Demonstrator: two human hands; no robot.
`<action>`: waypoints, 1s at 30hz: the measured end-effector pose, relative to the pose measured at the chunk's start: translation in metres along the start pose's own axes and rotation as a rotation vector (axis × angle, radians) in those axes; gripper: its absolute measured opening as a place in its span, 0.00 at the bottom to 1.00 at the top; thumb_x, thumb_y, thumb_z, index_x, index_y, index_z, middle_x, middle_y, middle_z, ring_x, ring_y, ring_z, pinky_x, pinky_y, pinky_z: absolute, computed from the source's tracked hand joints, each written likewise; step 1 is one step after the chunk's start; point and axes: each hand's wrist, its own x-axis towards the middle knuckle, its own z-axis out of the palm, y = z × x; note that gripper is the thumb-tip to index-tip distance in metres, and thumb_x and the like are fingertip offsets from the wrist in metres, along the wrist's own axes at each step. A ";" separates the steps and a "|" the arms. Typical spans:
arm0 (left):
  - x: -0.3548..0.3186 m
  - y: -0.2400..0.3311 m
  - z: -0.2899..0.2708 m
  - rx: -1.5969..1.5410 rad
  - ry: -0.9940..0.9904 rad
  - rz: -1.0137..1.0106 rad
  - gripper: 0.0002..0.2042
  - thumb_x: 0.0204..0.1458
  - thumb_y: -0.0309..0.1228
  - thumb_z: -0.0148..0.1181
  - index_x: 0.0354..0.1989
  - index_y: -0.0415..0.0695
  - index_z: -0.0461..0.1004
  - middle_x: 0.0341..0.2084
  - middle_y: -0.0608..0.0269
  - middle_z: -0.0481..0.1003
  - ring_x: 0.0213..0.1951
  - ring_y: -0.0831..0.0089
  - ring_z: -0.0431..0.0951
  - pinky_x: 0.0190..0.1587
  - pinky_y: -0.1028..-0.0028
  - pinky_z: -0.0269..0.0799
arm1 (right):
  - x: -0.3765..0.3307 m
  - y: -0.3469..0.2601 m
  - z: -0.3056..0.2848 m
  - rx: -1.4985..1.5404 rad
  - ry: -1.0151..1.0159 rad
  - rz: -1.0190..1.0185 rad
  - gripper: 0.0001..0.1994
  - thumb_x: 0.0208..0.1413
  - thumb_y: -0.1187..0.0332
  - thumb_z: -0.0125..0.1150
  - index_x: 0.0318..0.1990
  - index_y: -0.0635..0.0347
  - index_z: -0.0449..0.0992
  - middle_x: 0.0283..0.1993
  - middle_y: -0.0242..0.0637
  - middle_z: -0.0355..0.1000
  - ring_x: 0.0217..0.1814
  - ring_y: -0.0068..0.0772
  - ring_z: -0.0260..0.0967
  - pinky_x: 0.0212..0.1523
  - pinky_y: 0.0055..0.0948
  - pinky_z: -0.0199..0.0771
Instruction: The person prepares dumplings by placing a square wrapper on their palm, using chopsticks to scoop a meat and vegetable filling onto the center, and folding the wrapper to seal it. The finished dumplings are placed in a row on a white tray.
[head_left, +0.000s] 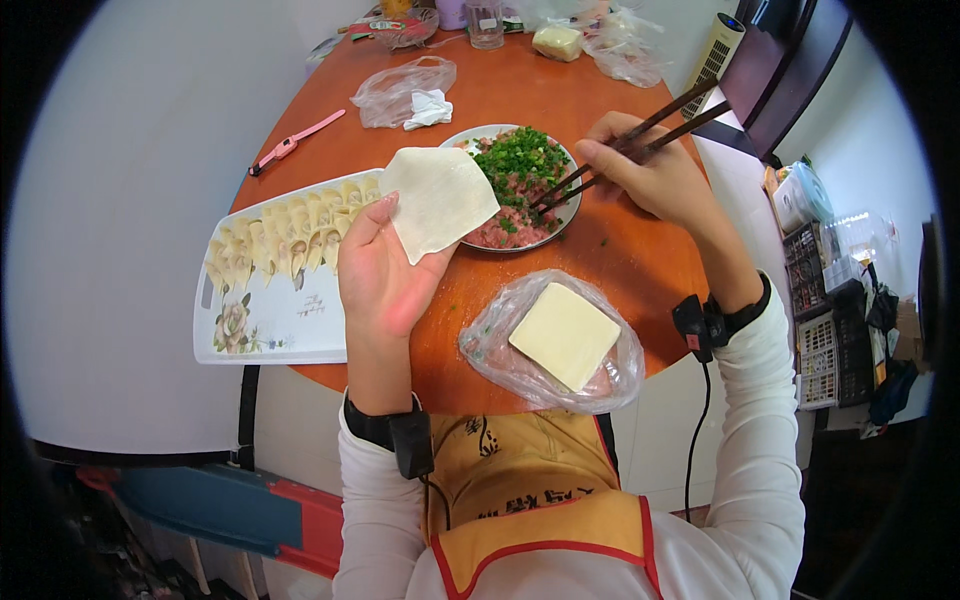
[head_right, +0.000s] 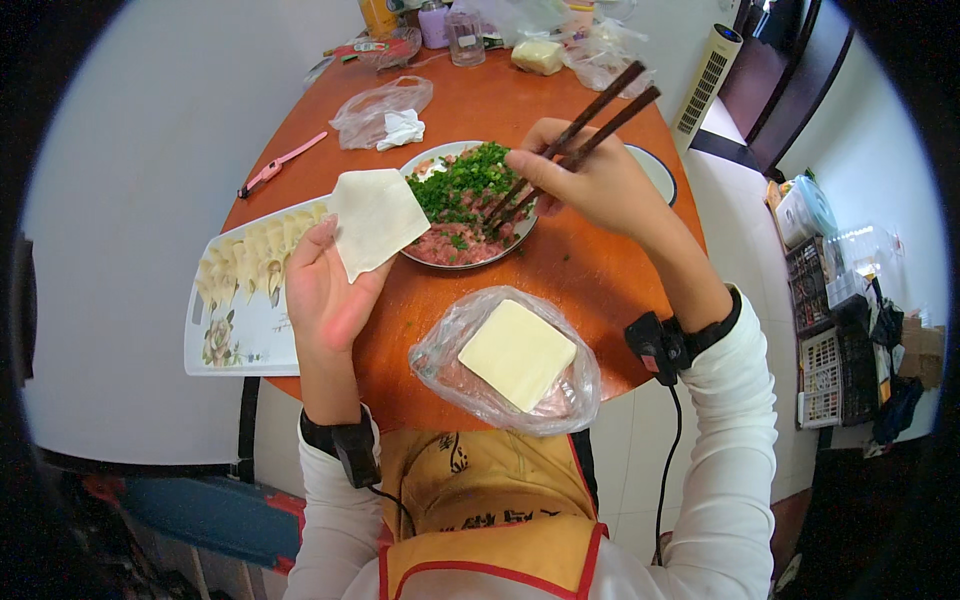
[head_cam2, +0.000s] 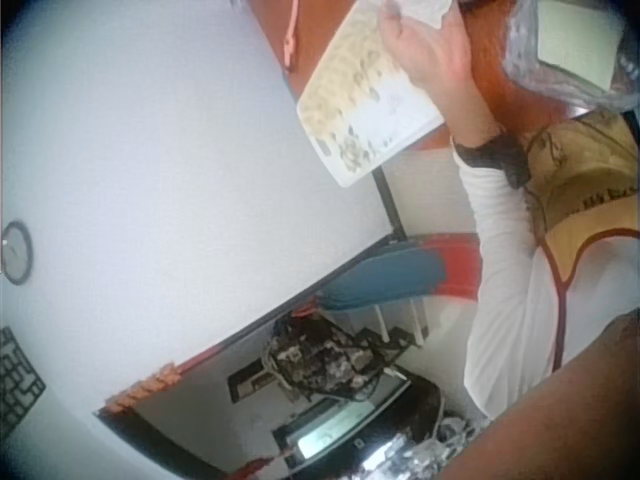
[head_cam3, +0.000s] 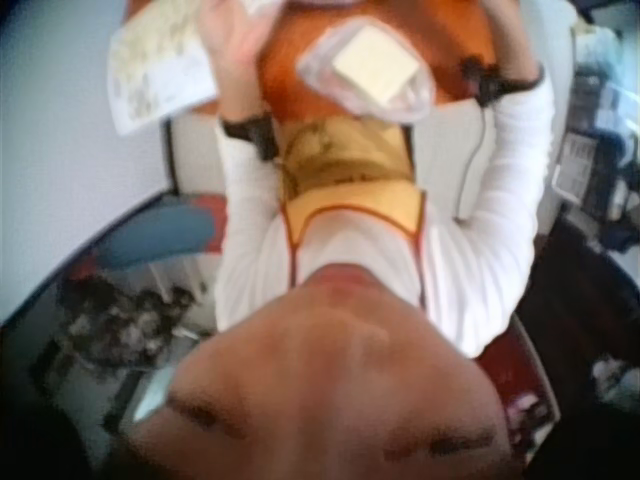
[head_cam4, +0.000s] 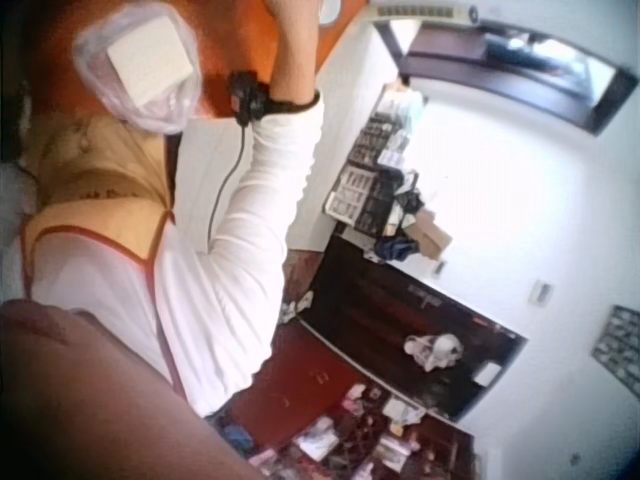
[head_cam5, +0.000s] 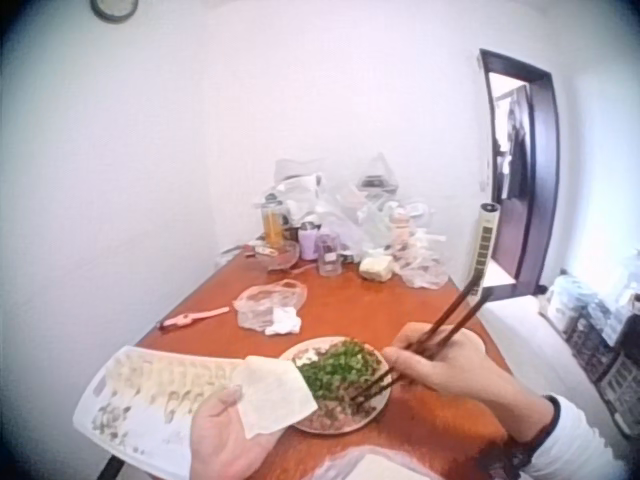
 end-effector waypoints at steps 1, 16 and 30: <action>0.003 0.000 -0.006 -0.012 0.001 0.001 0.20 0.57 0.27 0.41 0.58 0.33 0.56 0.58 0.48 0.62 0.62 0.57 0.60 0.65 0.57 0.52 | -0.001 -0.004 -0.003 -0.021 0.045 0.017 0.13 0.58 0.60 0.57 0.31 0.61 0.69 0.21 0.30 0.69 0.20 0.20 0.70 0.21 0.19 0.68; 0.010 -0.008 -0.022 -0.010 0.098 0.036 0.20 0.60 0.29 0.39 0.58 0.32 0.56 0.59 0.46 0.61 0.62 0.55 0.59 0.66 0.55 0.50 | 0.011 0.033 0.003 -0.029 0.085 -0.041 0.12 0.57 0.63 0.58 0.30 0.64 0.70 0.20 0.32 0.70 0.21 0.22 0.72 0.21 0.18 0.70; 0.009 -0.008 -0.019 0.017 0.153 0.071 0.20 0.60 0.29 0.40 0.58 0.32 0.56 0.59 0.46 0.61 0.62 0.55 0.59 0.66 0.55 0.50 | 0.013 0.055 -0.016 0.407 0.200 0.092 0.11 0.57 0.64 0.58 0.28 0.61 0.68 0.21 0.36 0.71 0.19 0.25 0.73 0.18 0.18 0.72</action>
